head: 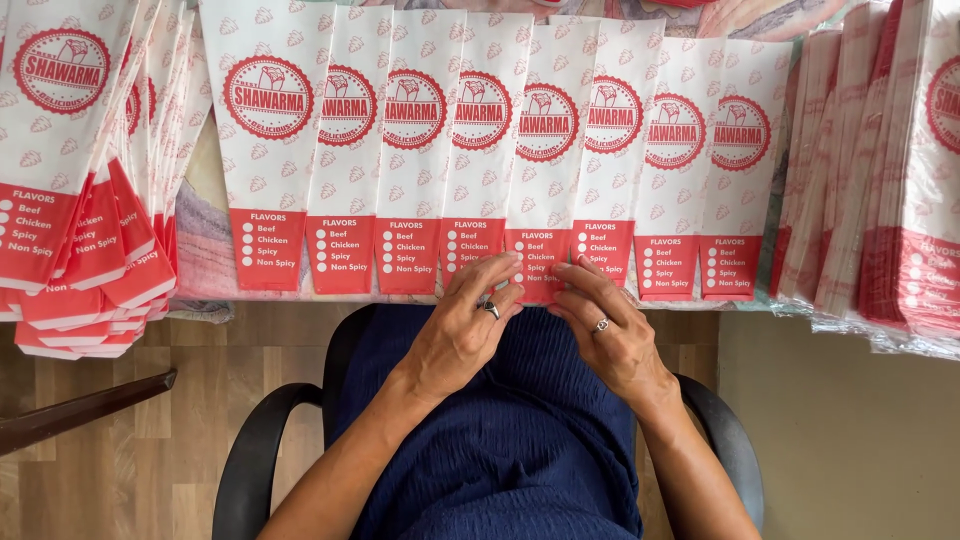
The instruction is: Applying adhesive to the edges of pre-folded paper bags and pressing them together to complete the assembly.
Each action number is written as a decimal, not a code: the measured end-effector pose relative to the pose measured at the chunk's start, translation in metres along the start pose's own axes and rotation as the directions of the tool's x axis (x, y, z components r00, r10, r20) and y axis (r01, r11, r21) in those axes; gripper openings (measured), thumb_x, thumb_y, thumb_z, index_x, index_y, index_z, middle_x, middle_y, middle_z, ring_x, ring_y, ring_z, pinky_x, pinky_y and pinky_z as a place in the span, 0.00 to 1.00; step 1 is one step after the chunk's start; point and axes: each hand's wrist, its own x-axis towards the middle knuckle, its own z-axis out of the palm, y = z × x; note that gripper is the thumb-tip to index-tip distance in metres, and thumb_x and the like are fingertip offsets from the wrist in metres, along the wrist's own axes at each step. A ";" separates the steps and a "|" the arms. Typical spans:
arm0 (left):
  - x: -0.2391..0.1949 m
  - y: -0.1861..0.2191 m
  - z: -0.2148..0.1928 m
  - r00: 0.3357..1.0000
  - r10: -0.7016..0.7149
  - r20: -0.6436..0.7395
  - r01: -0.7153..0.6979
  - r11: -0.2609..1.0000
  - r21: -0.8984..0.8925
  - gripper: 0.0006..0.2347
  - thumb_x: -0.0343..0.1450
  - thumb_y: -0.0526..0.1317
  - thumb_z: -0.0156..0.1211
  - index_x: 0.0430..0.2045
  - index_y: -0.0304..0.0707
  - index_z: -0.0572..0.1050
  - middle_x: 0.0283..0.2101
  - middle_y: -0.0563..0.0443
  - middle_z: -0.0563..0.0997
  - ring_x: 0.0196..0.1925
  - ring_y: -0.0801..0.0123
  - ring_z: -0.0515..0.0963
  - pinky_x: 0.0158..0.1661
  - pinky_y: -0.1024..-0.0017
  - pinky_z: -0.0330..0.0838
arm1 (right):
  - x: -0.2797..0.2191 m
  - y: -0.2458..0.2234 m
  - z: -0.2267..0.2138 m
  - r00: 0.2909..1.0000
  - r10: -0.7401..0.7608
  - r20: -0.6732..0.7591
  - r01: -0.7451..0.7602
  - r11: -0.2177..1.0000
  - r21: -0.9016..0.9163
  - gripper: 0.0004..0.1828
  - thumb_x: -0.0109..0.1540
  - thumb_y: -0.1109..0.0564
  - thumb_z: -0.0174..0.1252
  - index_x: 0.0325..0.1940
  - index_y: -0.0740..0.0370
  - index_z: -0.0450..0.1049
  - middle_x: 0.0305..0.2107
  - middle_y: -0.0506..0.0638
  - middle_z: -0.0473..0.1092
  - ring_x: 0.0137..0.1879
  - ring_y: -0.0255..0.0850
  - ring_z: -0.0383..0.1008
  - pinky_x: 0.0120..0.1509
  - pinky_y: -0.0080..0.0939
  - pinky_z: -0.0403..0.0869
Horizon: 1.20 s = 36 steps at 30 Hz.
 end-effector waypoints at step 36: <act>0.005 0.023 0.028 0.896 -0.378 -0.235 0.363 0.926 -0.104 0.06 0.71 0.27 0.61 0.37 0.33 0.71 0.48 0.44 0.74 0.55 0.48 0.79 0.58 0.52 0.71 | 0.005 -0.009 0.006 0.948 0.306 -0.091 -0.288 0.942 0.172 0.06 0.59 0.71 0.66 0.37 0.67 0.76 0.38 0.55 0.78 0.48 0.53 0.81 0.63 0.57 0.74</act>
